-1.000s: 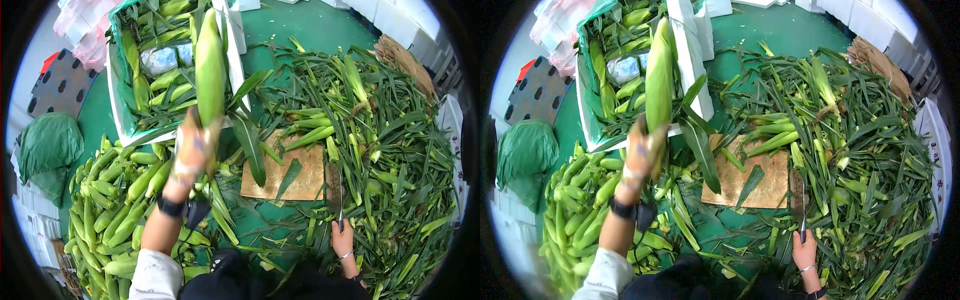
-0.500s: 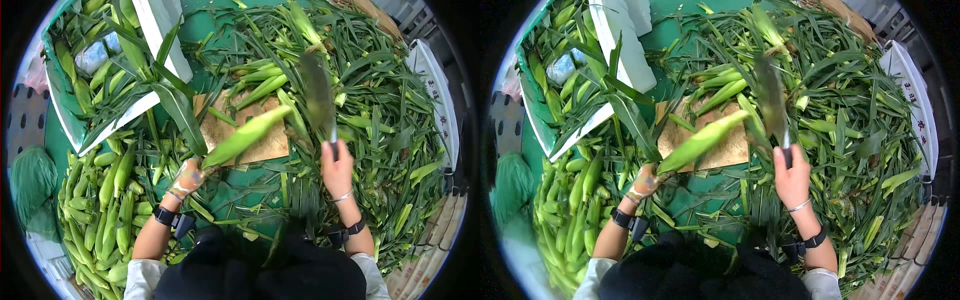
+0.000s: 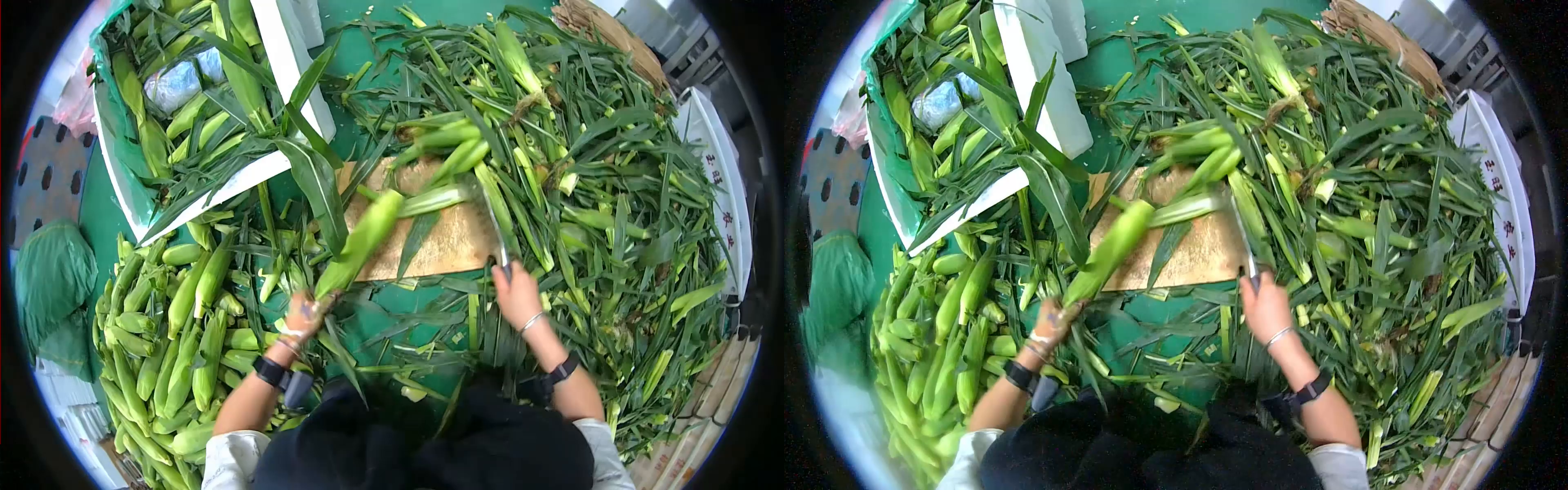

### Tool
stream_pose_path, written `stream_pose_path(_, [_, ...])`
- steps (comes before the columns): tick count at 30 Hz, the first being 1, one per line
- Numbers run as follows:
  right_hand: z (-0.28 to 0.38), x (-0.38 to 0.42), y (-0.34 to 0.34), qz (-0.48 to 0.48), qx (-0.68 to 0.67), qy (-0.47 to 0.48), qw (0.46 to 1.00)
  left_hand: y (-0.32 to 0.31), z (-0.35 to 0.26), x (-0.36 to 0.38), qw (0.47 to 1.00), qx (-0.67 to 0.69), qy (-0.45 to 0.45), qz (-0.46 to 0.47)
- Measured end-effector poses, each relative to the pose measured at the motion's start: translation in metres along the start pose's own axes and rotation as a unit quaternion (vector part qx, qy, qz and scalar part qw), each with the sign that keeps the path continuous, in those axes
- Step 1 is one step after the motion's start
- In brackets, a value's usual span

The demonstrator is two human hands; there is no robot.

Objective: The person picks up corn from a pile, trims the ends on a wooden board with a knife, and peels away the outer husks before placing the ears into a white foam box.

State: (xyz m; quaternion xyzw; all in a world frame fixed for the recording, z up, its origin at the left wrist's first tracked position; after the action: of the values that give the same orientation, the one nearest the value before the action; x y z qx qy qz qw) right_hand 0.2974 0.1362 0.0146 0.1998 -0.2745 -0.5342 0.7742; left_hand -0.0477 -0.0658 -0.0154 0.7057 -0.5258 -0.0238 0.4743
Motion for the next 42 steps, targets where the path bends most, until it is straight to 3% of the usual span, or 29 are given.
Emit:
stream_pose_path(1, [-0.006, -0.004, 0.007, -0.016, 0.027, 0.016, 0.999, -0.035, 0.012, 0.006, 0.998, 0.031, -0.024, 0.044])
stream_pose_path(3, [0.015, -0.007, 0.020, -0.023, -0.020, 0.036, 0.999, -0.069, -0.087, 0.043, 0.948, -0.083, -0.297, 0.085])
stream_pose_path(4, [0.031, -0.007, 0.026, -0.047, -0.020, 0.068, 0.996, -0.063, -0.129, 0.063, 0.915, 0.112, -0.382, 0.060])
stream_pose_path(5, [0.051, -0.008, 0.035, -0.070, -0.018, 0.099, 0.992, -0.079, -0.123, 0.054, 0.902, 0.026, -0.430, -0.020])
stream_pose_path(7, [0.090, -0.005, 0.053, -0.099, -0.084, 0.117, 0.985, -0.020, -0.165, 0.001, 0.940, -0.161, -0.294, -0.061])
stream_pose_path(8, [0.106, -0.002, 0.063, -0.121, -0.132, 0.134, 0.975, -0.003, -0.164, -0.016, 0.885, -0.331, -0.277, -0.173])
stream_pose_path(9, [0.121, 0.001, 0.073, -0.144, -0.181, 0.151, 0.961, -0.017, -0.134, -0.049, 0.831, -0.439, -0.289, -0.186])
stream_pose_path(10, [0.139, 0.006, 0.081, -0.156, -0.213, 0.193, 0.945, -0.024, -0.113, -0.070, 0.849, -0.447, -0.257, -0.113])
stream_pose_path(11, [0.153, 0.012, 0.087, -0.168, -0.245, 0.231, 0.927, -0.028, -0.101, -0.076, 0.882, -0.400, -0.243, -0.057])
stream_pose_path(13, [0.158, 0.020, 0.075, -0.189, -0.330, 0.268, 0.885, -0.031, -0.098, -0.074, 0.883, -0.396, -0.241, -0.076])
stream_pose_path(15, [0.123, 0.014, 0.031, -0.134, -0.266, 0.282, 0.912, -0.035, -0.093, -0.077, 0.874, -0.391, -0.269, -0.108])
stream_pose_path(17, [0.084, 0.006, -0.031, -0.030, -0.119, 0.170, 0.978, -0.031, -0.089, -0.070, 0.864, -0.382, -0.297, -0.138])
stream_pose_path(19, [0.007, 0.008, -0.083, 0.063, -0.058, 0.058, 0.995, -0.024, -0.082, -0.064, 0.873, -0.357, -0.307, -0.127])
stream_pose_path(20, [0.006, 0.009, -0.078, 0.056, -0.060, 0.062, 0.995, -0.015, -0.078, -0.056, 0.904, -0.306, -0.293, -0.065])
stream_pose_path(21, [0.001, 0.006, -0.070, 0.063, -0.065, 0.039, 0.995, -0.015, -0.062, -0.051, 0.942, -0.287, -0.139, 0.099])
stream_pose_path(22, [-0.010, 0.013, -0.066, 0.074, -0.072, 0.002, 0.995, -0.026, -0.025, -0.050, 0.976, -0.033, -0.193, 0.096])
stream_pose_path(23, [-0.013, 0.009, -0.059, 0.051, -0.063, 0.032, 0.996, 0.007, -0.054, -0.002, 0.990, 0.043, -0.116, 0.070])
stream_pose_path(24, [-0.003, 0.006, -0.051, 0.022, -0.043, 0.026, 0.998, -0.002, -0.038, 0.005, 0.970, 0.029, -0.225, 0.089])
stream_pose_path(25, [0.010, 0.014, -0.043, -0.002, -0.024, 0.012, 1.000, -0.024, -0.005, 0.015, 0.968, 0.122, -0.022, 0.216])
stream_pose_path(27, [0.043, 0.023, -0.037, -0.028, -0.122, 0.039, 0.991, -0.040, 0.022, 0.028, 0.940, 0.271, 0.049, 0.202])
stream_pose_path(28, [0.066, 0.028, -0.035, -0.034, -0.165, 0.073, 0.983, -0.077, 0.046, 0.028, 0.860, 0.431, 0.159, 0.223])
stream_pose_path(29, [0.084, 0.032, -0.036, -0.041, -0.206, 0.105, 0.972, -0.085, 0.032, 0.031, 0.823, 0.497, 0.171, 0.215])
stream_pose_path(32, [0.100, 0.051, -0.066, 0.010, -0.244, 0.106, 0.964, -0.101, 0.014, 0.023, 0.837, 0.462, 0.185, 0.226])
stream_pose_path(35, [0.049, 0.065, -0.131, 0.126, -0.143, 0.049, 0.980, -0.080, -0.017, 0.036, 0.860, 0.417, 0.185, 0.228])
stream_pose_path(37, [0.023, 0.060, -0.121, 0.110, -0.128, -0.004, 0.986, -0.046, -0.025, 0.057, 0.854, 0.438, 0.196, 0.202])
stream_pose_path(38, [0.013, 0.053, -0.104, 0.084, -0.118, -0.002, 0.990, -0.005, -0.024, 0.060, 0.957, 0.267, 0.008, 0.112])
stream_pose_path(39, [0.010, 0.043, -0.081, 0.049, -0.036, 0.022, 0.998, 0.027, -0.012, 0.077, 0.984, 0.164, -0.032, 0.068])
stream_pose_path(40, [0.001, 0.031, -0.057, 0.016, -0.026, -0.014, 0.999, 0.060, -0.001, 0.095, 0.996, 0.056, -0.061, 0.017])
stream_pose_path(42, [-0.026, 0.002, -0.003, -0.088, -0.010, 0.000, 0.996, 0.129, 0.065, 0.134, 0.983, 0.048, 0.144, -0.106])
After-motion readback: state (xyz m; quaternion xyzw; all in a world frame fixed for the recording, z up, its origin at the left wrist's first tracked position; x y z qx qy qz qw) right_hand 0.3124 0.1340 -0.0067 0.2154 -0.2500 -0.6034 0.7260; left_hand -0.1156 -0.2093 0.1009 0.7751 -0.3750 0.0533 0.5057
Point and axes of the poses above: each hand's wrist, its own x-axis away from the middle knuckle, its own y-axis out of the back of the hand, z = x × y, the point moved 9 cm from there along -x, towards the middle knuckle, and after that the axes turned 14 degrees about -x, right-handed, at the moved point
